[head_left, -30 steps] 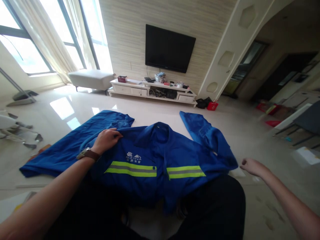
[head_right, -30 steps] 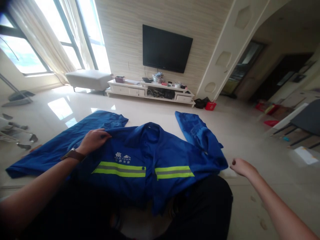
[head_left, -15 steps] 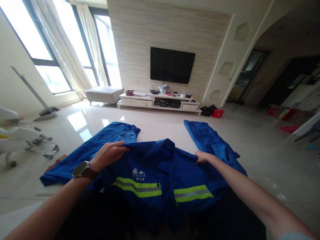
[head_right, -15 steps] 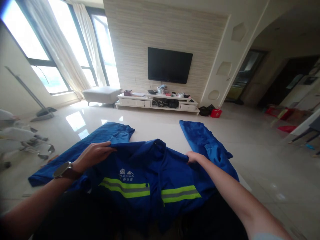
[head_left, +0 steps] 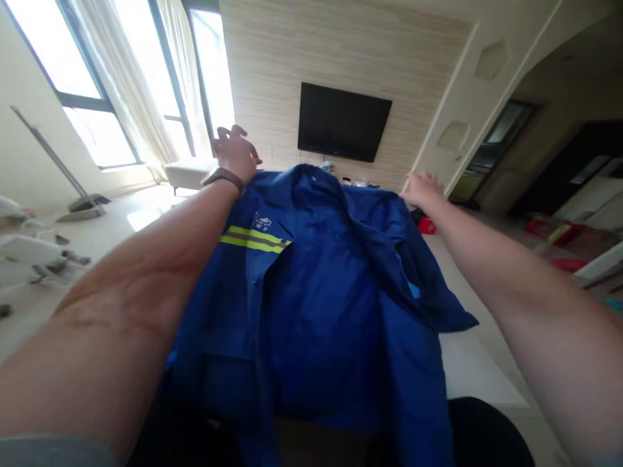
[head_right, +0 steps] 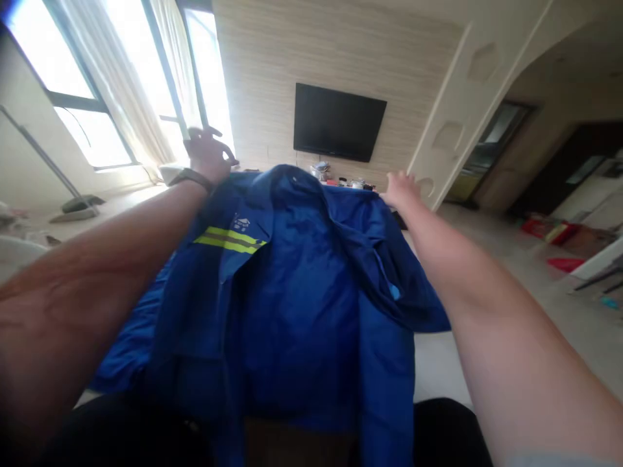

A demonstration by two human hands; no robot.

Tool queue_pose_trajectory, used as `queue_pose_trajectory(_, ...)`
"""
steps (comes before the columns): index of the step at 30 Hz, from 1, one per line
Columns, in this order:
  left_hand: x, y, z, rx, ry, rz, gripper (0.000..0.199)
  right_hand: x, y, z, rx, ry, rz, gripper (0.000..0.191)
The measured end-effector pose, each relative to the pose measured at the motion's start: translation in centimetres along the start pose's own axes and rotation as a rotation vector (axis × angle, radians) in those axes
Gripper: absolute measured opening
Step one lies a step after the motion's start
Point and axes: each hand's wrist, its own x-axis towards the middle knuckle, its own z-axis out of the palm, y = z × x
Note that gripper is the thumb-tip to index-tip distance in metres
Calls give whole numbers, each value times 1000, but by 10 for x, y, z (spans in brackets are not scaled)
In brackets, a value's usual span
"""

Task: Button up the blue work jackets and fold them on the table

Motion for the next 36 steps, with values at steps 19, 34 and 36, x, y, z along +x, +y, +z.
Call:
queue_pose_trajectory(19, -460, 33, 82, -546, -1190, -377, 20, -309, 96, 195, 340, -897, 197, 52)
queue_pose_trajectory(34, -569, 61, 182, -188, -1269, -170, 23, -309, 60, 208, 229, -654, 189, 56)
queue_pose_trajectory(36, -569, 67, 183, -197, -1257, -170, 23, -309, 60, 207, 220, -691, 197, 57)
